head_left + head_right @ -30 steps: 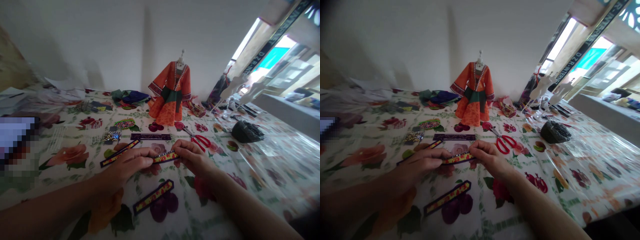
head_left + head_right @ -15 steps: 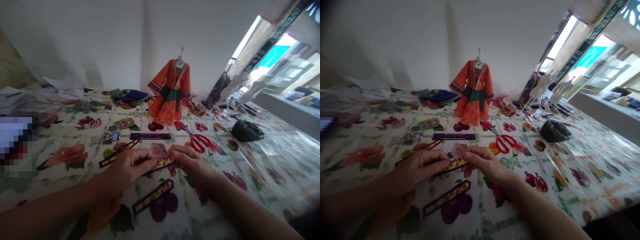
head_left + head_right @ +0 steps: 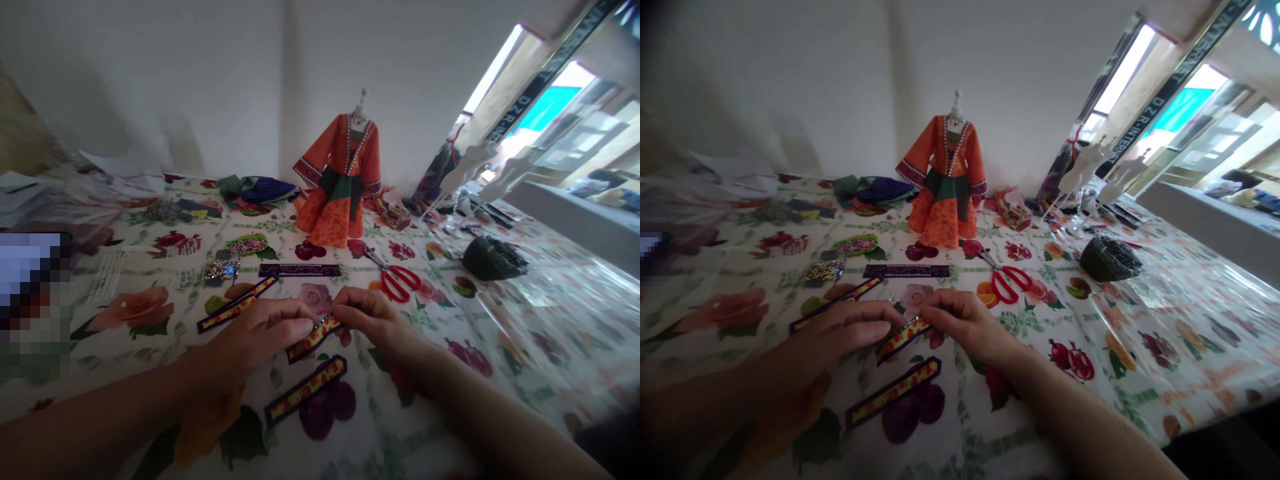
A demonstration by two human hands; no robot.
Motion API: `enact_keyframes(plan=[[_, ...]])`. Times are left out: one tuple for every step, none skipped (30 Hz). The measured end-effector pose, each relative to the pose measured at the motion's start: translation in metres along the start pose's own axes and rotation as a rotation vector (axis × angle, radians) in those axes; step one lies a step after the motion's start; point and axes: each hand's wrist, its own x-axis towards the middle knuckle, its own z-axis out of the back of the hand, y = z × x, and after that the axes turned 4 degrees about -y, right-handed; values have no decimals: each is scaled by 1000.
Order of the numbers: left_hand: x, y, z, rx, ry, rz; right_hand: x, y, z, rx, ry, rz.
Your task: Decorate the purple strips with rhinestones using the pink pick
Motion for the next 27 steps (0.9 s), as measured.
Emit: enact_keyframes(plan=[[0, 0, -2, -23, 17, 8, 0, 1, -1, -5, 5, -1], [0, 1, -4, -49, 30, 18, -1, 2, -2, -9, 11, -4], [-1, 1, -6, -73, 35, 27, -1, 2, -3, -14, 21, -10], [-1, 2, -8, -88, 36, 32, -2, 2, -4, -18, 32, -11], [-1, 3, -9, -95, 36, 31, -2, 1, -5, -21, 40, -11], [-1, 3, -10, -101, 32, 26, -3, 0, -5, -18, 51, -12], [-1, 4, -10, -106, 24, 19, -3, -2, -5, 0, 63, -17], [-1, 4, -10, -114, 21, 9, -4, -4, -4, 40, 77, -24], [0, 5, -10, -124, 22, -2, -4, -5, -4, 98, 87, -37], [0, 5, -9, -143, 25, -12, -4, -7, -3, 163, 93, -55], [1, 6, -9, -165, 28, -23, -5, -8, -2, 223, 95, -74], [2, 6, -8, -180, 34, -34, -4, -9, -2, 269, 88, -84], [2, 7, -8, -186, 35, -44, -4, -9, -2, 293, 82, -87], [3, 7, -7, -183, 27, -52, -4, -9, -2, 298, 79, -87], [3, 8, -7, -176, 12, -54, -4, -8, -2, 295, 79, -83], [3, 8, -7, -170, 3, -52, -4, -8, -2, 287, 79, -77], [2, 8, -7, -166, 1, -47, -3, -7, -2, 278, 78, -73], [2, 7, -6, -166, 7, -40, -3, -7, -2, 269, 78, -71], [2, 6, -6, -167, 15, -32, -3, -7, -2, 259, 77, -69], [1, 5, -6, -162, 23, -24, -3, -7, -2, 247, 77, -67], [1, 4, -6, -153, 23, -17, -2, -7, -2, 234, 83, -65], [0, 2, -6, -142, 18, -10, -3, -7, -2, 220, 94, -68], [-1, 1, -7, -132, 8, -1, -3, -7, -3, 209, 107, -74], [-2, -1, -8, -123, -2, 6, -3, -7, -3, 198, 121, -84], [-3, -2, -9, -119, -3, 8, -4, -6, -4, 190, 134, -97], [-4, -4, -10, -116, -1, 5, -5, -6, -5, 185, 145, -110], [-5, -5, -10, -109, -2, -3, -5, -5, -7, 179, 152, -123]])
